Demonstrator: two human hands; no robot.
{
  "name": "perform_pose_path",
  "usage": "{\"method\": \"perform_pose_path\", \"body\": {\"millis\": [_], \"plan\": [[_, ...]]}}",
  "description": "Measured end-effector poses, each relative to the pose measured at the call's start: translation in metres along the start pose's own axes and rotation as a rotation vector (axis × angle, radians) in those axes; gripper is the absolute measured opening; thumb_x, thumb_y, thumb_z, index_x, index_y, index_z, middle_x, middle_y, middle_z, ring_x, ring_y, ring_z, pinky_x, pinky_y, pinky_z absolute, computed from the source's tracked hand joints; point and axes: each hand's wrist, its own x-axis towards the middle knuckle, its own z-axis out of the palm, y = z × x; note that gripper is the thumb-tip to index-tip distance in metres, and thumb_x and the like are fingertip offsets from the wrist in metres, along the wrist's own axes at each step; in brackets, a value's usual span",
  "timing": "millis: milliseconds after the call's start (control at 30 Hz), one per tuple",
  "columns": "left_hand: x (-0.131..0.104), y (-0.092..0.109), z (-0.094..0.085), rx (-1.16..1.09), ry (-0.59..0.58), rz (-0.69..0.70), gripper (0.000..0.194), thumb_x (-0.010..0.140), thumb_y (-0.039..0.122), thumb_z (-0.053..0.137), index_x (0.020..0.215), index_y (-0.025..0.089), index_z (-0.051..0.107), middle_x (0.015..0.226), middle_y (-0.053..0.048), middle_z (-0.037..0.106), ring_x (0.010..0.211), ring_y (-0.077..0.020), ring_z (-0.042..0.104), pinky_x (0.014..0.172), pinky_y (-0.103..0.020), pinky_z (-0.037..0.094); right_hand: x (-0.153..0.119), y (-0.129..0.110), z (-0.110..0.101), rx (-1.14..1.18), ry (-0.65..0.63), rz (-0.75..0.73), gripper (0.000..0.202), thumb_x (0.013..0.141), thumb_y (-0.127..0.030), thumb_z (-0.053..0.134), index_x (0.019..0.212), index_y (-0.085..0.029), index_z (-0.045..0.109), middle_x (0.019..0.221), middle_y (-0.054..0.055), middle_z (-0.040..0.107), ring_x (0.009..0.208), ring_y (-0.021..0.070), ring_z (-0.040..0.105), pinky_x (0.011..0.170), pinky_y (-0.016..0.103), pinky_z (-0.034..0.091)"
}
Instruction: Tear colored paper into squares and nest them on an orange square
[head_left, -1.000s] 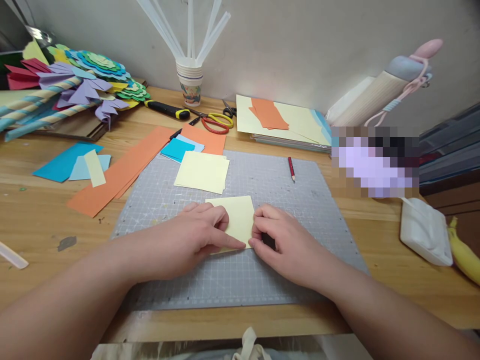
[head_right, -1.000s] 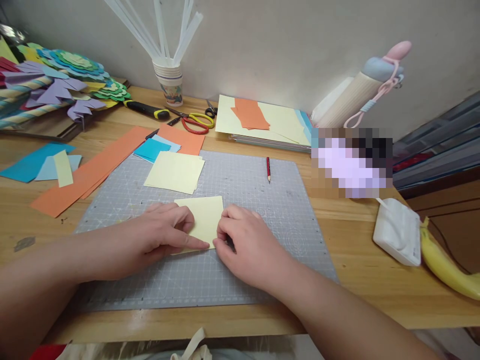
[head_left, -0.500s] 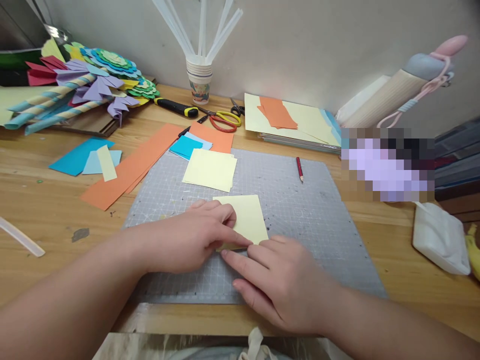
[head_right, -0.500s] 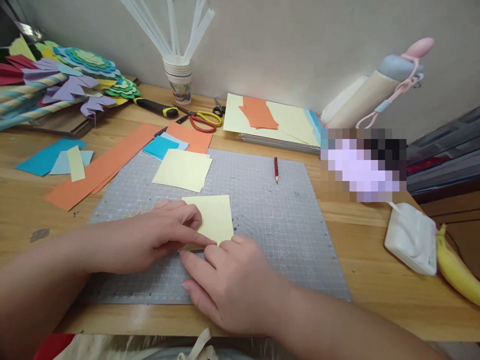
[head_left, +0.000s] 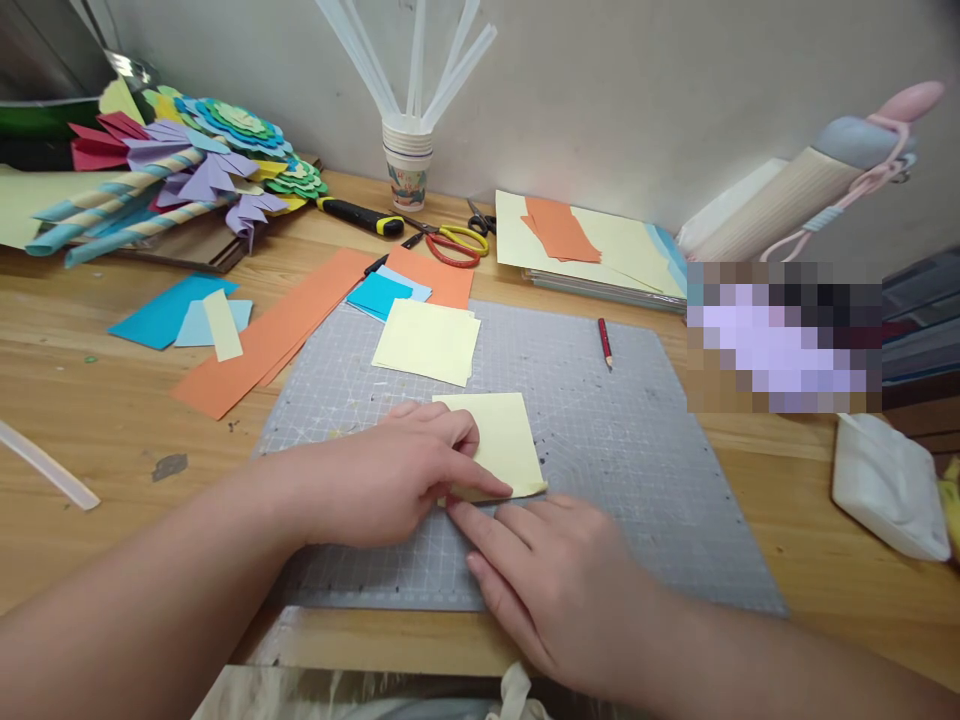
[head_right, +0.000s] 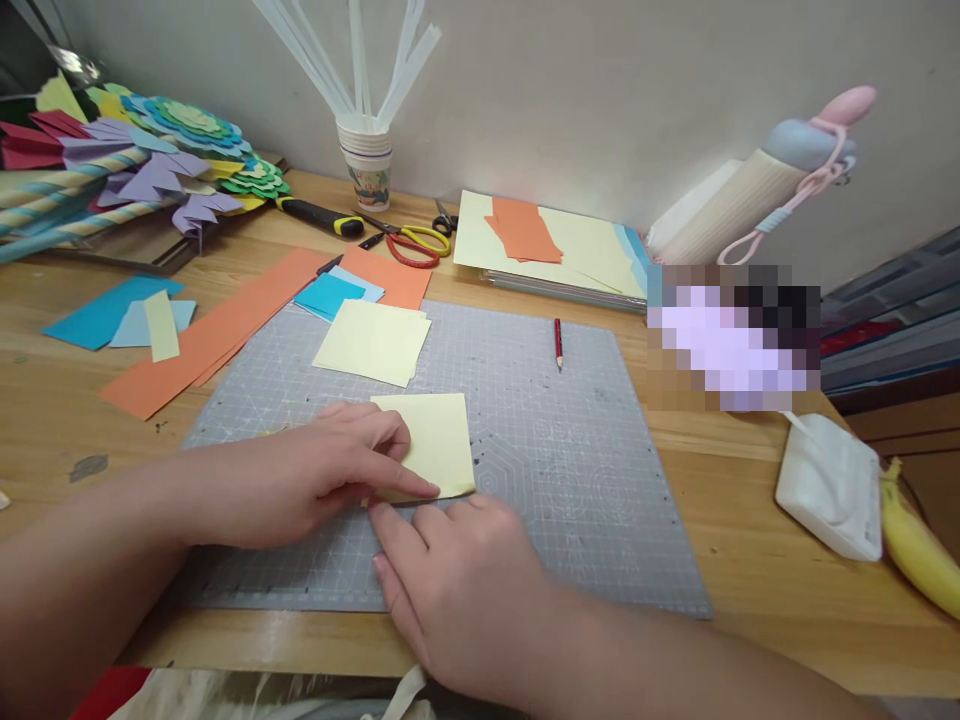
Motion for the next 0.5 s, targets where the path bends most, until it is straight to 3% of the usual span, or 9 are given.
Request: {"method": "perform_pose_path", "body": {"millis": [167,500], "plan": [[0.0,0.001,-0.001,-0.018,0.021,-0.004,0.048,0.089,0.01,0.044,0.121,0.042,0.062,0.093,-0.001,0.052,0.091,-0.0179,0.046,0.081,-0.031,0.033,-0.005,-0.006,0.001,-0.073,0.03,0.063,0.039,0.094,-0.022,0.039,0.119,-0.009,0.065,0.063,0.004,0.064,0.052,0.0201,0.059,0.051,0.036,0.036],[-0.001,0.001,0.0,-0.029,0.017,-0.016,0.053,0.087,0.009,0.043,0.125,0.044,0.057,0.099,-0.002,0.053,0.094,-0.0191,0.047,0.084,-0.033,0.035,-0.014,-0.007,-0.007,-0.171,0.054,0.138,0.036,0.09,-0.016,0.039,0.103,-0.007,0.072,0.052,0.003,0.061,0.04,0.0186,0.056,0.044,0.035,0.035]]}}
